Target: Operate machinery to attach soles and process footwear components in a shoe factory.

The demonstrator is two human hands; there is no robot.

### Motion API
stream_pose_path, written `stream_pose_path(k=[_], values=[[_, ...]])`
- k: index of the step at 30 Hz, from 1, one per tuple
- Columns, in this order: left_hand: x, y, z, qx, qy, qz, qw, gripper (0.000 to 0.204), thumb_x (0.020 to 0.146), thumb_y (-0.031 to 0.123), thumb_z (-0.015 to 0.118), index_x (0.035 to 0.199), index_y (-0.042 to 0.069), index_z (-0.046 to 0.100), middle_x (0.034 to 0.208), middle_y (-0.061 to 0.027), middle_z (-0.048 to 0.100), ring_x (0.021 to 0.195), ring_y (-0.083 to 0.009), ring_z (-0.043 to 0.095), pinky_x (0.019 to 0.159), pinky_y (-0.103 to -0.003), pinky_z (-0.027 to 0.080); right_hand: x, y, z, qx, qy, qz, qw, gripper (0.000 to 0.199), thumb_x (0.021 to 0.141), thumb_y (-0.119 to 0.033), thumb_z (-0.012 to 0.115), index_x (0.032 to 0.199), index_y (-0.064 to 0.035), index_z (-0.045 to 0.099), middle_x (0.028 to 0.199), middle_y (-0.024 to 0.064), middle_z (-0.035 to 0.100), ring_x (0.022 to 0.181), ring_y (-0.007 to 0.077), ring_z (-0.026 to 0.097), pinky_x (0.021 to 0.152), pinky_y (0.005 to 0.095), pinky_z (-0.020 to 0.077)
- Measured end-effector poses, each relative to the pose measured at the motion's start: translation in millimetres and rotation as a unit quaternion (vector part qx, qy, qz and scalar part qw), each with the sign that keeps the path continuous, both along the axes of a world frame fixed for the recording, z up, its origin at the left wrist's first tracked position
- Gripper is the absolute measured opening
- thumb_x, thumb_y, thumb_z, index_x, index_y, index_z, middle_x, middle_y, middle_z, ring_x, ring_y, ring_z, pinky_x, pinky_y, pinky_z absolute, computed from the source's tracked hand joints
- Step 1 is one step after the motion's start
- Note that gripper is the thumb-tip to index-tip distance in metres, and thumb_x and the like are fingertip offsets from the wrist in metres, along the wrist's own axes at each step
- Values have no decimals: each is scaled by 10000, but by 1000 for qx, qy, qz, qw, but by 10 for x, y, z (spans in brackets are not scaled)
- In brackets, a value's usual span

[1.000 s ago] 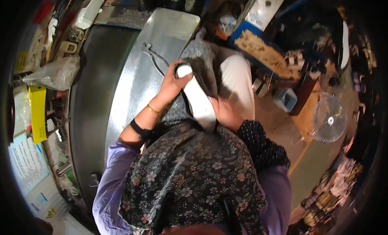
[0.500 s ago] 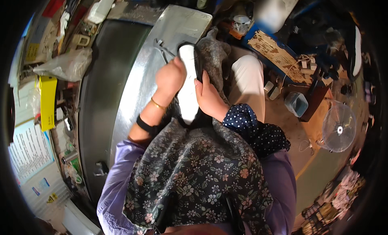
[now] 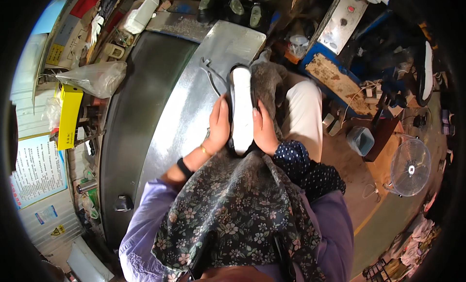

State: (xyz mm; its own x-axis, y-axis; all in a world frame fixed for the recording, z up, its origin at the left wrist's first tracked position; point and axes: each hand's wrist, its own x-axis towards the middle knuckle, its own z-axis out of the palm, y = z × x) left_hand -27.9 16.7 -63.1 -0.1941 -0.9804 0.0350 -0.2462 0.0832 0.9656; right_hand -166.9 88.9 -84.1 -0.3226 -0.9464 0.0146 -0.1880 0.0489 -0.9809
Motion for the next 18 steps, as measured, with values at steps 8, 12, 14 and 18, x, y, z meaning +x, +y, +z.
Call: stream_pose_path(k=[8,12,14,18], values=[[543,-73,356,273,191,-48,942,723,898,96,694,1467,-76,283,1283,-198,574,1103,-240,618,955,-343,505,-710,-486,597,35,-57,214,974,484,1027,-329,526,1437,-84,449,948,170,720,774,214,703,762,319,539],[1105,-111,475,11,-357,-67,932,1088,676,256,875,1516,19,226,1269,-324,577,1091,-437,629,874,-428,536,-2224,-649,1332,-33,247,50,967,285,974,-201,604,1183,-17,662,1052,150,725,917,199,716,818,313,546],[1271,-67,470,-245,-328,-198,890,818,733,231,848,1417,29,448,1293,-219,605,1163,-379,604,933,-412,519,-3097,-530,1794,33,456,-82,886,220,909,-165,616,1034,-4,700,1009,176,712,910,320,691,819,393,540],[1256,33,332,-136,-302,-369,868,624,779,255,817,1303,26,569,1252,-213,628,1126,-332,632,923,-389,528,-4253,159,2343,101,687,-363,621,518,753,-306,721,1203,-67,629,1165,206,608,1074,388,585,915,465,476]])
